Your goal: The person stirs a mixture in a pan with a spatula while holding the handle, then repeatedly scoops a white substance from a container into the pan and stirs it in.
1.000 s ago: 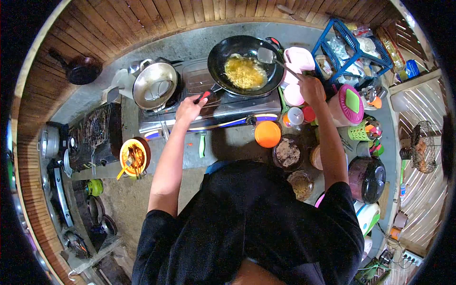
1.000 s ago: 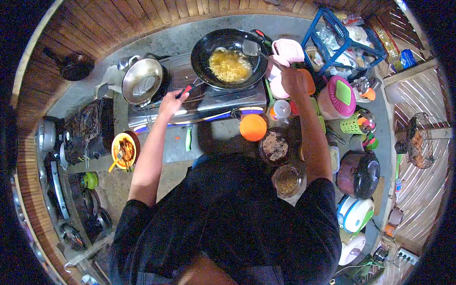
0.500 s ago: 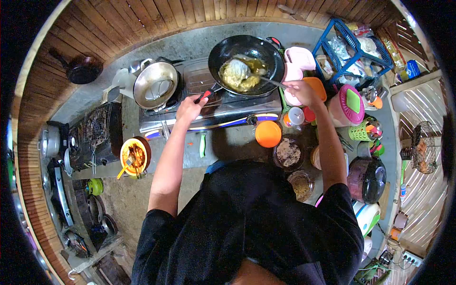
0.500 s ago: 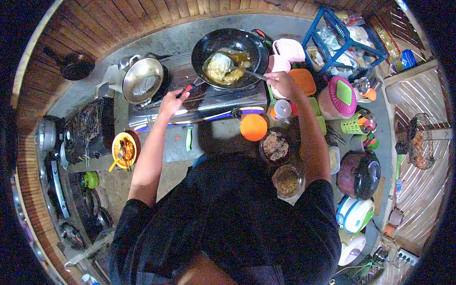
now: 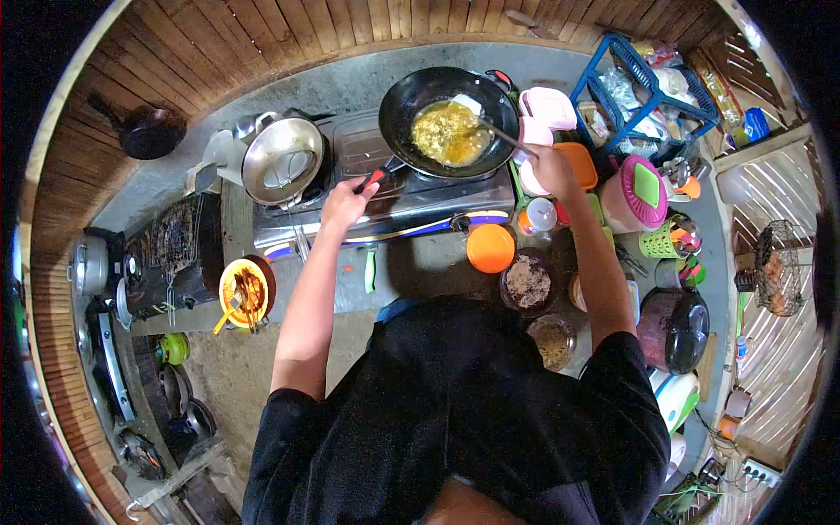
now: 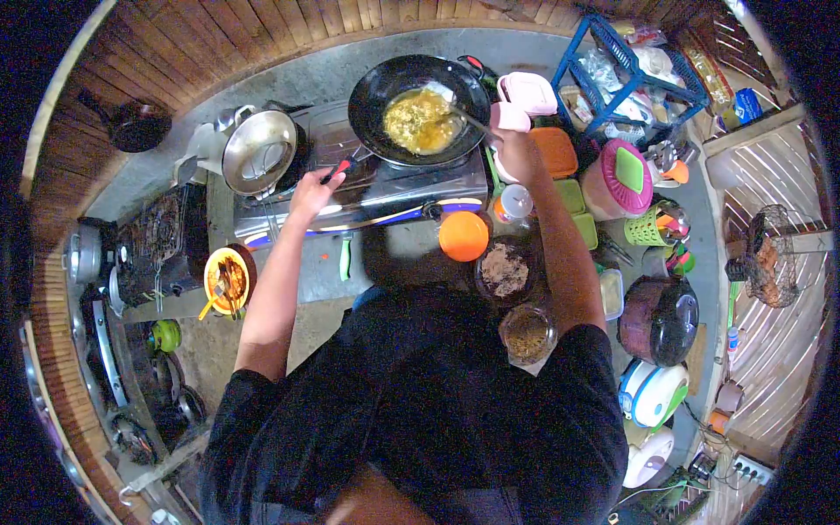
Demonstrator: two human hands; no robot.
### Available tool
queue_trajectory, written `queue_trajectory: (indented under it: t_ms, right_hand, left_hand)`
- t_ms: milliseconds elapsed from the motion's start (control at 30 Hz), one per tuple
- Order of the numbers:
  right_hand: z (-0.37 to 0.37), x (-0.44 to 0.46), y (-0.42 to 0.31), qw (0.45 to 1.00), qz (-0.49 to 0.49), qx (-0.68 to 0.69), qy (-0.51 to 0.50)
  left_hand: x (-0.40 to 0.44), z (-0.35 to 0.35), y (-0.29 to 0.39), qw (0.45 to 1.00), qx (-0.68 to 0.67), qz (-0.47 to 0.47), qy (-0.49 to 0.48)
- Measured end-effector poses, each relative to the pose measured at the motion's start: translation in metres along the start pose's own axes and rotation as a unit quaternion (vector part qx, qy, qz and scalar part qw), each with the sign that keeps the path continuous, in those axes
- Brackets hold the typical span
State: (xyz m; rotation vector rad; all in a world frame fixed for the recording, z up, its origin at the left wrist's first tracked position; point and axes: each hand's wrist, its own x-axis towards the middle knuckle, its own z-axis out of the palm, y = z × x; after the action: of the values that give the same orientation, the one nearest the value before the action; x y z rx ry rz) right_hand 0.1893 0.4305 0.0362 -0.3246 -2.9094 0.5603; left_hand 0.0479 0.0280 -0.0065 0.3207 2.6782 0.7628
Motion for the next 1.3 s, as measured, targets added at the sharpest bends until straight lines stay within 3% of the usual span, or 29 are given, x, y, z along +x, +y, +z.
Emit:
queue_trajectory:
  t_ms: [67,133,233,367,433,467,533,633,767,867,933,967,1033,1133,1267,1300]
  right_hand:
    - [0.02,0.003,0.016,0.998,-0.016,0.04,-0.046]
    - [0.04,0.004,0.029,0.976,-0.04,0.209,-0.047]
    - [0.03,0.002,0.018,0.961,0.013,0.249,-0.117]
    - [0.02,0.003,0.012,0.951,0.005,0.295,-0.094]
    - [0.013,0.003,0.01,0.986,-0.051,0.157,0.022]
    - [0.008,0.003,0.01,0.986,-0.051,0.157,0.023]
    - [-0.007,0.005,0.005,0.999,0.003,-0.023,0.039]
    - [-0.038,-0.003,-0.016,0.989,0.009,-0.14,0.034]
    - [-0.018,0.004,0.031,0.977,-0.027,-0.212,0.007]
    - [-0.015,0.003,0.035,0.987,-0.005,-0.155,-0.03]
    - [-0.013,0.002,0.033,0.991,-0.088,0.0,-0.101]
    - [-0.011,0.0,0.032,0.991,-0.088,0.0,-0.101]
    - [-0.006,-0.005,0.018,0.971,-0.049,0.178,-0.154]
    - [-0.001,-0.006,0.006,0.958,-0.043,0.246,-0.142]
    - [0.004,0.005,0.009,0.967,-0.027,0.232,-0.101]
    - [0.005,0.007,0.007,0.985,-0.042,0.164,-0.022]
  left_hand:
    - [-0.004,-0.004,0.005,1.0,-0.002,-0.006,-0.003]
    - [-0.004,-0.003,0.004,1.0,-0.005,-0.011,-0.006]
    - [-0.002,-0.002,0.002,1.0,-0.009,-0.001,-0.004]
    - [-0.007,-0.007,0.009,1.0,0.002,-0.011,-0.004]
    - [-0.008,-0.007,0.01,1.0,0.004,-0.013,-0.005]
    - [-0.009,-0.008,0.011,1.0,0.008,-0.012,-0.003]
    - [-0.009,-0.009,0.012,1.0,0.011,-0.011,-0.002]
    - [-0.008,-0.008,0.01,1.0,0.007,-0.017,-0.005]
    - [-0.005,-0.006,0.009,1.0,0.017,-0.02,-0.001]
    - [-0.007,-0.007,0.01,1.0,0.015,-0.018,-0.004]
    - [-0.006,-0.006,0.008,1.0,0.015,-0.015,-0.005]
    - [-0.005,-0.005,0.007,1.0,0.013,-0.015,-0.005]
    - [-0.005,-0.005,0.007,1.0,0.011,-0.016,-0.003]
    - [-0.006,-0.004,0.007,1.0,0.001,-0.014,0.002]
    - [-0.006,-0.004,0.006,1.0,-0.009,0.007,0.017]
    - [-0.005,-0.003,0.005,1.0,-0.011,0.008,0.017]
